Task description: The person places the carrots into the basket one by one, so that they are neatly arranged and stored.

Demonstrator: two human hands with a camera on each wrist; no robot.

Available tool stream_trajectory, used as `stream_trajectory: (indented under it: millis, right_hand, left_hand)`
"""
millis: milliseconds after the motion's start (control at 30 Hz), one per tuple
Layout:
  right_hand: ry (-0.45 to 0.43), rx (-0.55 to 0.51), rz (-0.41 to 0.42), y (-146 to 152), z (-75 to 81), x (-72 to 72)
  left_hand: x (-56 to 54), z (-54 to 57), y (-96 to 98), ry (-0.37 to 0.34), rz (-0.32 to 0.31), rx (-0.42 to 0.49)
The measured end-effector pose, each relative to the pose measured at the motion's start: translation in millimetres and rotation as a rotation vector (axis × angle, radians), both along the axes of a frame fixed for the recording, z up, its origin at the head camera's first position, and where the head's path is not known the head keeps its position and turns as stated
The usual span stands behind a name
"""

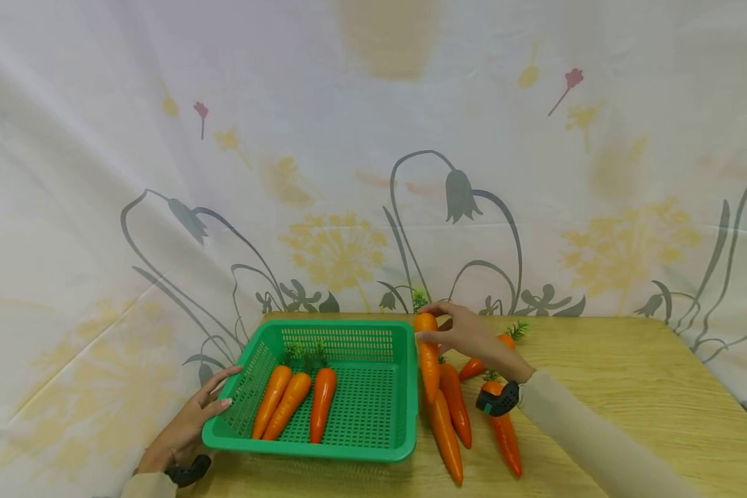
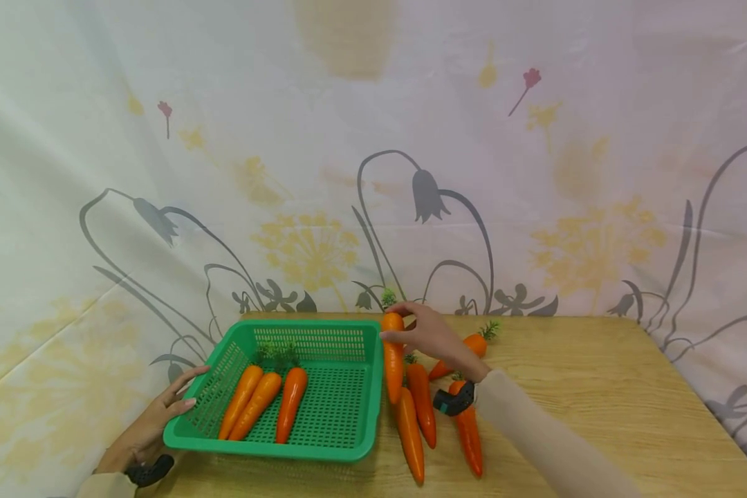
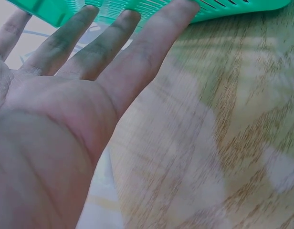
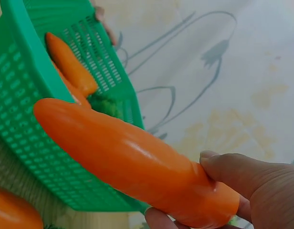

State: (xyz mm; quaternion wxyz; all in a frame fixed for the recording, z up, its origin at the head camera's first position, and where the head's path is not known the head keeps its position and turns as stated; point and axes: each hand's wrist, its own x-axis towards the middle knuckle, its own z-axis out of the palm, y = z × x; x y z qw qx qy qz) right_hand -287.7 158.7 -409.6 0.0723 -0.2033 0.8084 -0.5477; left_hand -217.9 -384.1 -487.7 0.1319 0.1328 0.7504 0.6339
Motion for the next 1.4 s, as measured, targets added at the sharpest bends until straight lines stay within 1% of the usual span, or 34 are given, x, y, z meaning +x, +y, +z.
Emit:
stream_trajectory:
  millis: [67, 100, 300, 433, 500, 567, 667, 800, 900, 967, 1167, 1400]
  right_hand:
    - [-0.003, -0.002, 0.011, -5.9, 0.3, -0.1]
    - [-0.003, -0.001, 0.019, -8.4, 0.4, 0.1]
    - [-0.007, -0.02, 0.064, -24.5, 1.4, 1.5]
    - [-0.005, -0.03, 0.089, -34.8, 3.4, 1.7]
    - [-0.005, -0.035, 0.098, -39.9, 4.3, 1.9]
    - [-0.016, -0.038, 0.107, -45.2, 6.1, 3.2]
    - [-0.028, -0.032, 0.12, -54.3, 5.3, 2.9]
    - [-0.02, -0.022, 0.141, -68.7, 1.8, 1.4]
    - [-0.011, -0.007, 0.153, -80.2, -0.9, -0.4]
    - [-0.027, -0.004, 0.163, -87.1, -3.2, -1.9]
    - [-0.116, -0.005, 0.178, -104.0, -11.2, -4.9]
    - [-0.174, 0.025, 0.202, -127.3, -21.0, -6.2]
  left_hand:
    - [0.1, -0.1, -0.2, -0.012, -0.005, 0.012]
    - [0.2, -0.2, -0.1, -0.003, -0.009, 0.0]
    - [-1.2, -3.0, 0.5, 0.045, 0.026, -0.074]
    - [-1.1, -3.2, 1.3, 0.054, 0.038, -0.09]
    - [-0.5, -2.1, 2.5, 0.053, 0.044, -0.092]
    - [-0.2, -0.6, 3.2, 0.038, 0.045, -0.079]
    - [-0.3, 0.5, 3.6, 0.035, 0.051, -0.092]
    - [-0.8, 0.0, 3.4, 0.053, 0.057, -0.128]
    - [-1.6, -0.7, 2.4, 0.049, 0.053, -0.128]
    - [-2.5, -1.1, 1.7, 0.054, 0.048, -0.127]
    - [-4.9, -1.3, 0.3, 0.083, 0.034, -0.128]
    - [-0.6, -0.9, 1.0, 0.036, 0.049, -0.118]
